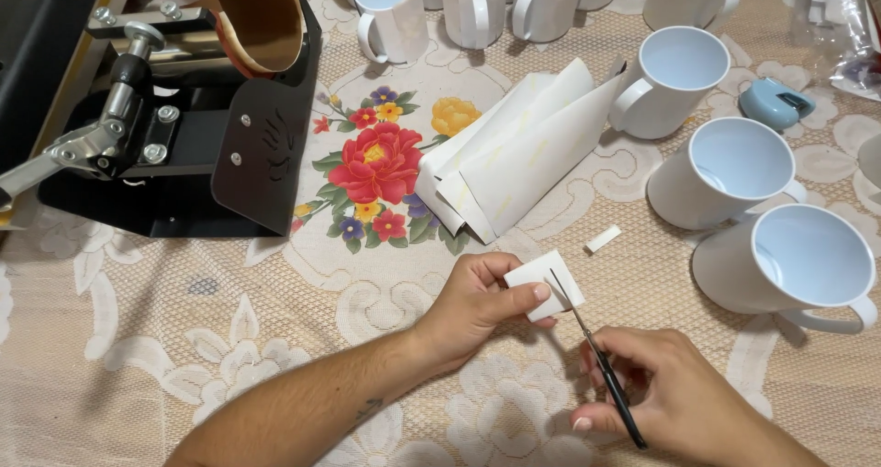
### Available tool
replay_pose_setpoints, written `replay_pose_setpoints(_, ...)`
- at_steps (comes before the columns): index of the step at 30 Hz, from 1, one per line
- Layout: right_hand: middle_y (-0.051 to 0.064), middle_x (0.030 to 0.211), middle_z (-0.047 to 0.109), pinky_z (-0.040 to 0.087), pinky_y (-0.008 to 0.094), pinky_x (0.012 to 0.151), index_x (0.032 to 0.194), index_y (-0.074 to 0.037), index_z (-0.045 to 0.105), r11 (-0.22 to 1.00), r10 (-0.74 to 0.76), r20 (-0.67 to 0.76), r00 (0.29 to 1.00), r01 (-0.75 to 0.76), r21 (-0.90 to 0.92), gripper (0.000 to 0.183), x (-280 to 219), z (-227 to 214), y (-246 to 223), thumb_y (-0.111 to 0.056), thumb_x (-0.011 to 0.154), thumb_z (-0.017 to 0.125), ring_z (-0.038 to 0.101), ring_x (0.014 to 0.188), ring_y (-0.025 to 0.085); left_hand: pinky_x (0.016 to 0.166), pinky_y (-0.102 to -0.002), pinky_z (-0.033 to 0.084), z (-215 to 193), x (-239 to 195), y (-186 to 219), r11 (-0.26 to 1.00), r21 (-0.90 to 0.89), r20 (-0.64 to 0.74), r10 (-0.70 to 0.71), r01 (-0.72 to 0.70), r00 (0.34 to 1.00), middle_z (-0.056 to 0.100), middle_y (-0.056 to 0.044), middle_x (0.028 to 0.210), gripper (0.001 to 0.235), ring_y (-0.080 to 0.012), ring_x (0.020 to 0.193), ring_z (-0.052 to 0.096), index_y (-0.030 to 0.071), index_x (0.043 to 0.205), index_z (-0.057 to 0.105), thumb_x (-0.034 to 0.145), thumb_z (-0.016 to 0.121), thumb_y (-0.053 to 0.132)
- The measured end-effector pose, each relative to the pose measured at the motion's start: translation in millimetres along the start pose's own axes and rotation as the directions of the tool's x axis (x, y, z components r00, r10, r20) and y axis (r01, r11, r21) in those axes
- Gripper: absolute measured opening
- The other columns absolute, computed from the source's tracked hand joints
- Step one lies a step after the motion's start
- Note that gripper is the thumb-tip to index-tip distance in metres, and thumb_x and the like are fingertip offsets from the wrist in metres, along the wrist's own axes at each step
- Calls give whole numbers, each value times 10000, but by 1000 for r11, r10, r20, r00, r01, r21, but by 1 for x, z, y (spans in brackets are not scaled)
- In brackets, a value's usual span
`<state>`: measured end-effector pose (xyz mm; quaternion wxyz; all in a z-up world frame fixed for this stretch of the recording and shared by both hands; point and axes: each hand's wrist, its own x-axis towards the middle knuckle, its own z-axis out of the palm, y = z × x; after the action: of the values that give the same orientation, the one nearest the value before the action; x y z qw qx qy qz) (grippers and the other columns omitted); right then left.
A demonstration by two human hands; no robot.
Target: Applying printed designs to ceramic mugs using heat-resistant tape in preparation for heat pressing.
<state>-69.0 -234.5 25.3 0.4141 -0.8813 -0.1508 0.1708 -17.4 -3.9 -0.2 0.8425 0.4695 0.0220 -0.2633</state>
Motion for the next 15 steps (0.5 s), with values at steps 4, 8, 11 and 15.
replay_pose_setpoints(4,-65,494,556,357,275,440,701,-195,741,999,-29,-24,999,30,33,441,-1,3,7,-503,570,1028,429,458,108,601,-298,644,-1,1,0,1000,-4,-17,-27,27,999,718,-157,805,172,-259,672,726,-32,865,683,825,795,92)
replay_pose_setpoints(8,-70,474,567,368,254,414,710,-200,773,998,-47,-57,997,49,35,415,0,5,13,-510,556,1002,434,422,92,707,-333,670,0,1,0,1000,-21,-8,11,-11,1000,711,-131,818,173,-205,715,698,-60,886,694,826,788,73)
replay_pose_setpoints(11,-70,473,545,343,258,423,732,-208,802,998,-36,-42,998,38,45,396,0,4,10,-504,564,1004,409,432,96,728,-354,673,-2,2,-2,999,-44,3,12,-12,1000,707,-126,840,179,-204,759,695,-63,907,692,828,787,67)
replay_pose_setpoints(15,-62,466,571,355,267,431,744,-209,823,999,2,-47,999,1,54,412,0,3,6,-503,536,1024,426,442,100,531,-294,603,-1,-1,-1,998,26,10,-61,61,998,733,-203,819,176,-299,702,748,-18,898,698,821,801,103)
